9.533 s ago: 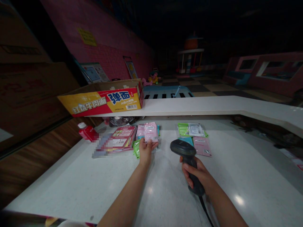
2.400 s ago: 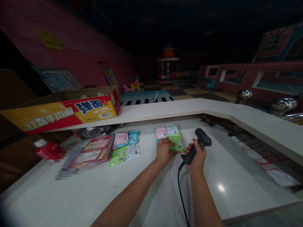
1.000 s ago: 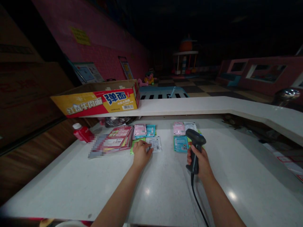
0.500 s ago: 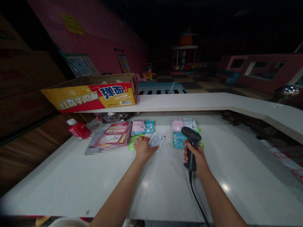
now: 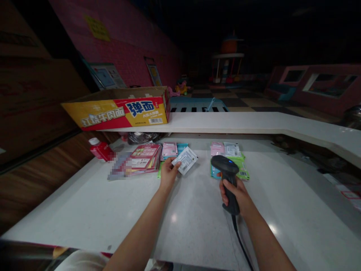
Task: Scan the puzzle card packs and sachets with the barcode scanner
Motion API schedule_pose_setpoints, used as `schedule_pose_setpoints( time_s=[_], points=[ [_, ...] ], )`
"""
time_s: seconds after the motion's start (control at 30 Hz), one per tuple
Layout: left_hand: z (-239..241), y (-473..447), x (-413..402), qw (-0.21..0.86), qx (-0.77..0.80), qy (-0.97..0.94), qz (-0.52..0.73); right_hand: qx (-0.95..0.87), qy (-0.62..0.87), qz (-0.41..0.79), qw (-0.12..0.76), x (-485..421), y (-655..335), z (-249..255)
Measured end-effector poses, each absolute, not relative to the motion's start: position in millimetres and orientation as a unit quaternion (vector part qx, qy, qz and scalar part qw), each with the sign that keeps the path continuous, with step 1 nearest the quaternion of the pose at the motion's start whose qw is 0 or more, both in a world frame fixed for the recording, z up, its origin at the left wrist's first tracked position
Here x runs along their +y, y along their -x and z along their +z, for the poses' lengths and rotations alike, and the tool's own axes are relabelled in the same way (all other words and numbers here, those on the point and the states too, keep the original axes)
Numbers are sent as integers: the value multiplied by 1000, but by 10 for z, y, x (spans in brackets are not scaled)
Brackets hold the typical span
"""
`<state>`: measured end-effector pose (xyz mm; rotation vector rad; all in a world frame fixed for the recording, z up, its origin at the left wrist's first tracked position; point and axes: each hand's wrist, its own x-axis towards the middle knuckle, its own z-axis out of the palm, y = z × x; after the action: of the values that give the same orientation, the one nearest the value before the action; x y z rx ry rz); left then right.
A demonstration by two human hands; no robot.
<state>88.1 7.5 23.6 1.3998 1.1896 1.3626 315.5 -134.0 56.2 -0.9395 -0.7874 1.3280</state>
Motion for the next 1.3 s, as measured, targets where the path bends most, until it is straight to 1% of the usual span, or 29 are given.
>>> schedule_pose_setpoints(
  time_s=[0.2, 0.53, 0.63, 0.8, 0.97, 1.1, 1.3],
  points=[
    [181, -826, 139, 399, 466, -524, 590, -441, 404, 638, 486, -1441, -3086, 549],
    [167, -828, 138, 393, 471, -521, 594, -472, 430, 628, 445, -1487, -3105, 496],
    [159, -821, 139, 393, 469, -527, 590, -483, 423, 629, 438, -1484, -3132, 467],
    [125, -796, 148, 344, 476, -559, 586, -489, 428, 628, 427, -1494, -3111, 514],
    [125, -806, 150, 376, 461, -535, 600, -482, 438, 629, 424, -1497, -3088, 544],
    [128, -813, 152, 392, 449, -524, 608, -479, 436, 621, 442, -1467, -3097, 536],
    [124, -807, 138, 397, 446, -532, 600, -451, 445, 595, 495, -1399, -3164, 537]
  ],
)
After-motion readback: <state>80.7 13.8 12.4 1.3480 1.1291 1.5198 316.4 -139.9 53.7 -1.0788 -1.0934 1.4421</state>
